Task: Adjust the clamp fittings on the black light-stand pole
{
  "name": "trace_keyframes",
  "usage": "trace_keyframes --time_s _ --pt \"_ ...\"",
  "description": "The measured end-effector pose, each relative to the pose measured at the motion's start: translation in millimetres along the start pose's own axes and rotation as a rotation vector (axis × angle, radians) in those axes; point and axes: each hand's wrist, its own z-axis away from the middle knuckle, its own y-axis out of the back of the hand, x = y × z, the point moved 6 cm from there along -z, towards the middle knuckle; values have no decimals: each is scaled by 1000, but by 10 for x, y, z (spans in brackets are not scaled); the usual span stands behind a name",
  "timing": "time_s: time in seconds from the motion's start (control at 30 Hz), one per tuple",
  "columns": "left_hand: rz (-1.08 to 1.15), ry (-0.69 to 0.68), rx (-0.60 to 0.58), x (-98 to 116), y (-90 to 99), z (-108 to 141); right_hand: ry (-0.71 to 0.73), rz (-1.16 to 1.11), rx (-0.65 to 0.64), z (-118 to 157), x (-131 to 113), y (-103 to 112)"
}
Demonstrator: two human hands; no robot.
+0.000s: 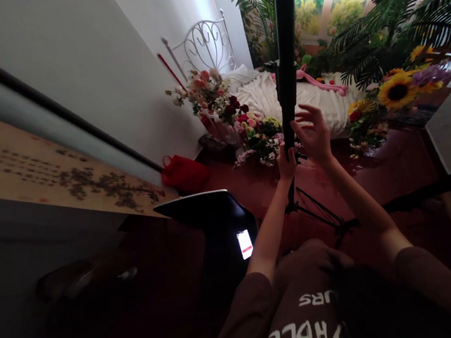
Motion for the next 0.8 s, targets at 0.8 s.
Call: trace_keyframes --time_s 0.8 --pt "-76 -54 20 14 0 -16 -339 148 -47 1107 777 181"
